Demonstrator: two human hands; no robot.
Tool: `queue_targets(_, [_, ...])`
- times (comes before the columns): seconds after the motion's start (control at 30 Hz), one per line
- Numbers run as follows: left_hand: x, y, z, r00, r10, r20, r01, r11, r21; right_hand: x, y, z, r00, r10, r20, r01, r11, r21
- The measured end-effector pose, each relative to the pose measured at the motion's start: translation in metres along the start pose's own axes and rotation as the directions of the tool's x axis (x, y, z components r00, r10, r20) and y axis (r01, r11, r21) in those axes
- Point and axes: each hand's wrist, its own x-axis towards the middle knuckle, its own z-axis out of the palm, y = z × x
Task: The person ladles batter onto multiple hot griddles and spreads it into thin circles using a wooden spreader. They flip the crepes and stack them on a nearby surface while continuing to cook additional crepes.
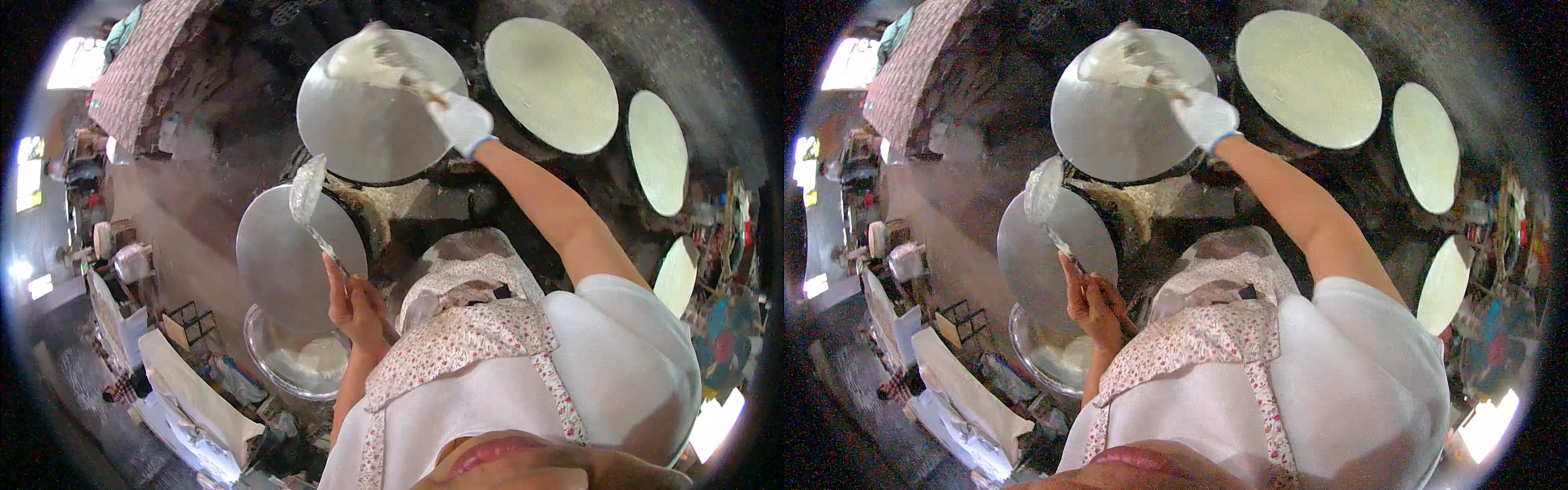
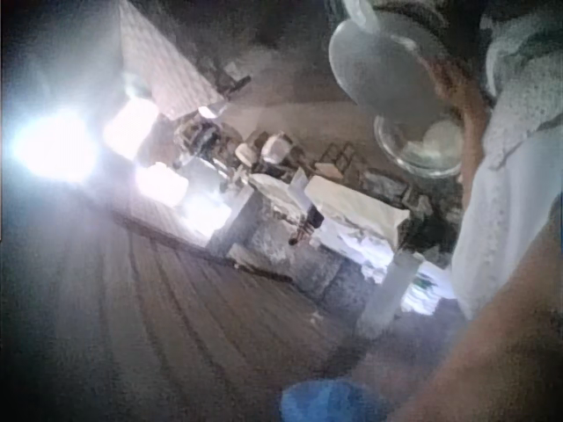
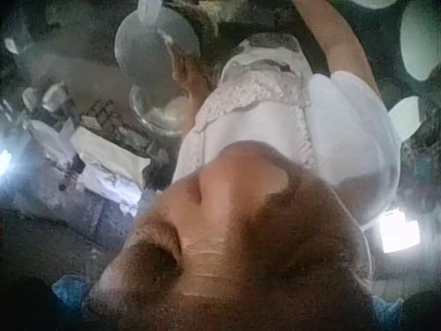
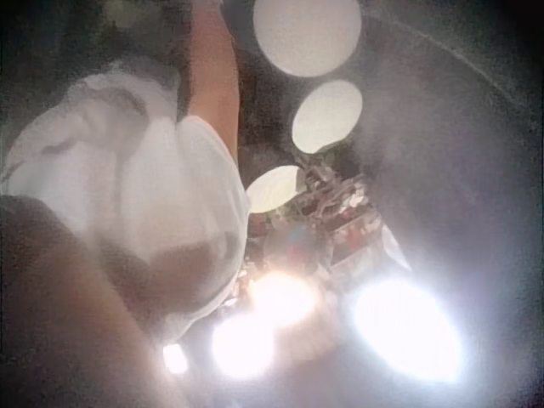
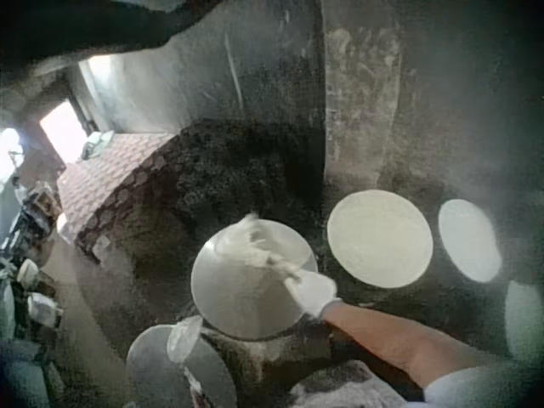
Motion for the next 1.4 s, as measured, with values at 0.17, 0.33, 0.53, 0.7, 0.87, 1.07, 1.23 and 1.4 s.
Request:
queue_targets(0.17, [0.002,-0.010,0.023,0.995,0.084,0.054,-0.089,0.991,0.098,0.009,-0.022,0.017,0.992,-0.035,0.120,0.032,0.999,0.028])
queue_targets(0.33, [-0.021,0.004,0.049,0.995,-0.001,-0.102,0.004,0.999,0.033,0.019,0.002,-0.029,0.979,-0.120,0.163,0.128,0.991,-0.038])
queue_targets(0.53, [-0.013,0.010,0.085,0.989,-0.049,-0.143,0.063,0.994,0.093,0.032,-0.021,-0.004,0.934,-0.217,0.285,0.228,0.974,-0.005])
queue_targets(0.7, [-0.030,0.004,0.087,0.973,-0.053,-0.224,0.072,0.994,0.079,0.049,0.010,-0.052,0.954,-0.158,0.254,0.163,0.987,0.001])
queue_targets(0.87, [-0.025,0.000,0.099,0.983,-0.040,-0.178,0.060,0.992,0.110,0.037,-0.007,-0.006,0.858,-0.398,0.324,0.422,0.906,-0.006])
queue_targets(1.07, [-0.039,-0.005,0.101,0.976,-0.027,-0.215,0.053,0.992,0.116,0.075,0.024,-0.047,0.899,-0.338,0.278,0.375,0.922,-0.092])
queue_targets(1.23, [-0.033,-0.005,0.107,0.980,-0.037,-0.195,0.060,0.992,0.110,0.045,-0.003,-0.030,0.758,-0.493,0.428,0.557,0.830,-0.031])
queue_targets(1.4, [-0.038,-0.006,0.118,0.954,-0.048,-0.295,0.090,0.987,0.130,0.094,0.028,-0.053,0.856,-0.412,0.312,0.448,0.893,-0.049])
